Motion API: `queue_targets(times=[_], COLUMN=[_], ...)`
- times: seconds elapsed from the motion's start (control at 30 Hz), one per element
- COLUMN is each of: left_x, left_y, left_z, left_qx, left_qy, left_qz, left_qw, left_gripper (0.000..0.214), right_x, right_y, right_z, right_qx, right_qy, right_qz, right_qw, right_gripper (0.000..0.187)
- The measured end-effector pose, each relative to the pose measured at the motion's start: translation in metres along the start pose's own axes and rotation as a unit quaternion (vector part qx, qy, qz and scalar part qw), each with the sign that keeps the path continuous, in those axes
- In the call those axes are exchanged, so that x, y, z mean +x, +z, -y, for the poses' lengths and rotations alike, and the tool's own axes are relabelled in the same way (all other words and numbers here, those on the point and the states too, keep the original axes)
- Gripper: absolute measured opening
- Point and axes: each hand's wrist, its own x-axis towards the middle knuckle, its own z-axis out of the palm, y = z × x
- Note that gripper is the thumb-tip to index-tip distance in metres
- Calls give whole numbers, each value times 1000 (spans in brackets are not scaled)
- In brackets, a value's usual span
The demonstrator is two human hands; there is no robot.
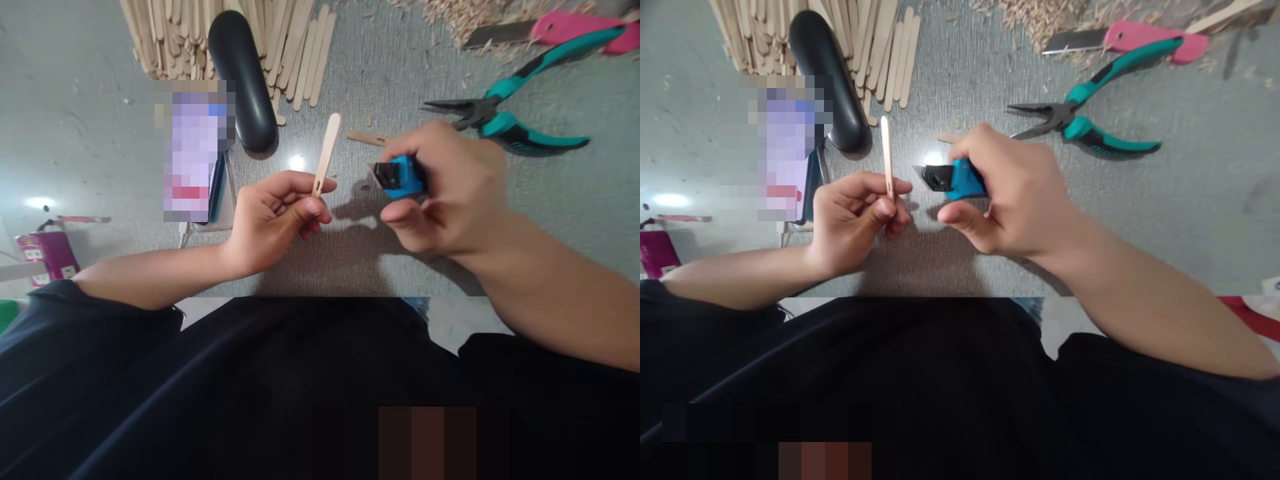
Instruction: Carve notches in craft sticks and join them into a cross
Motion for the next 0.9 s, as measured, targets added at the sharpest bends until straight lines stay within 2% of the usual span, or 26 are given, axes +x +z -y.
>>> queue_targets(times=[0.13,0.23,0.37,0.67,0.8,0.9], left_x=[0,0,0,1,-1,-3], left_y=[0,1,0,0,1,1], left_z=[2,2,1,-1,-2,-3], left_qx=[7,4,9,22,42,56], left_qy=[24,46,51,28,25,21], left_qz=[6,11,21,34,33,33], left_qw=[1000,999,998,999,998,998], left_gripper=[31,23,17,30,34,36], right_x=[-1,1,3,1,1,-1], right_y=[-1,-2,-4,-8,-7,-4], right_z=[-2,1,4,1,1,6], right_qx=[-20,-13,-15,-18,-12,-7], right_qy=[17,8,18,9,-11,10], right_qz=[117,172,187,209,194,190], right_qw=[993,985,982,978,981,982], right_gripper=[82,88,88,84,78,82])
